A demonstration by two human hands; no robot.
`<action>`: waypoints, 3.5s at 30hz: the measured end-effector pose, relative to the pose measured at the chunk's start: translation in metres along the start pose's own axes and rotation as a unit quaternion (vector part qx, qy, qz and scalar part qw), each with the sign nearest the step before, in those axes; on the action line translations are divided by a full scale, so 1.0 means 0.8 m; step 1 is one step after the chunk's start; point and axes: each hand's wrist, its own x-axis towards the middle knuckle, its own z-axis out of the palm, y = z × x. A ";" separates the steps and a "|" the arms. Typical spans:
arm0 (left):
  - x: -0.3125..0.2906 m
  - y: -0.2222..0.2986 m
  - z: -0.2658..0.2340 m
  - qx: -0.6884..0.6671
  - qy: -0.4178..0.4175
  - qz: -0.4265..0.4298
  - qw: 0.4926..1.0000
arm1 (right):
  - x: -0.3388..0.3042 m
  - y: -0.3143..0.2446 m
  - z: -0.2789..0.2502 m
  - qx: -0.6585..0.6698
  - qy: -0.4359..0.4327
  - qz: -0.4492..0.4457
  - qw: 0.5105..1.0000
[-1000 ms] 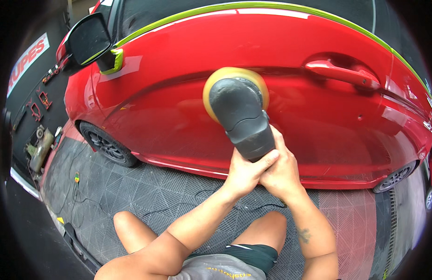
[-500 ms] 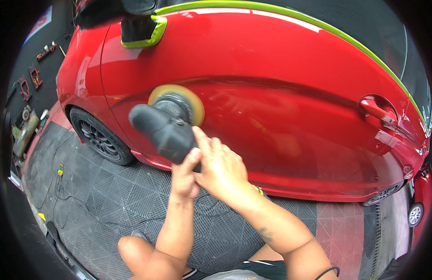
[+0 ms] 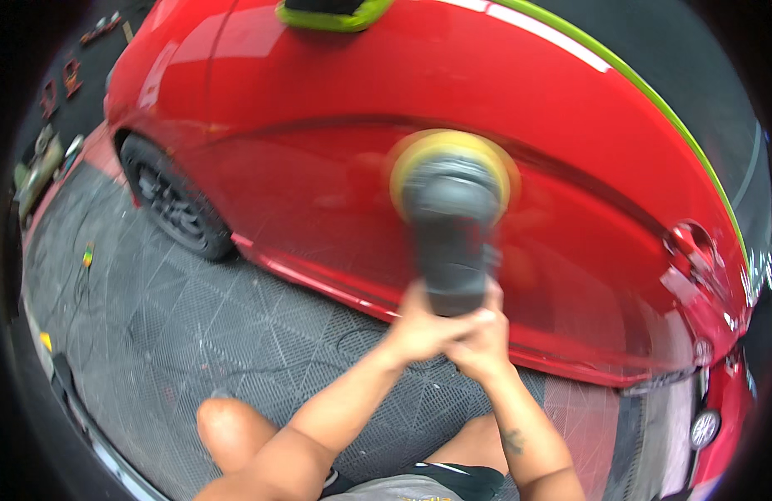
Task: The person uses a handheld electric polisher with a yellow pad to buff the red paint of a car's front fender and hood. The operator moves the tool in circular and sweeping motions across the vehicle's surface, working around the headlight and wheel arch.
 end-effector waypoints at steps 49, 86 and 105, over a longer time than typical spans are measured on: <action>-0.036 0.100 -0.253 0.189 0.001 -0.072 0.979 | 0.077 -0.080 0.283 -0.012 0.327 -0.148 0.933; 0.005 0.001 -0.220 0.405 -0.278 -0.072 0.868 | 0.071 -0.024 0.215 0.141 0.697 -0.031 0.702; -0.002 -0.031 -0.156 0.519 -0.292 -0.057 0.802 | 0.015 0.009 0.074 0.231 0.702 0.076 0.669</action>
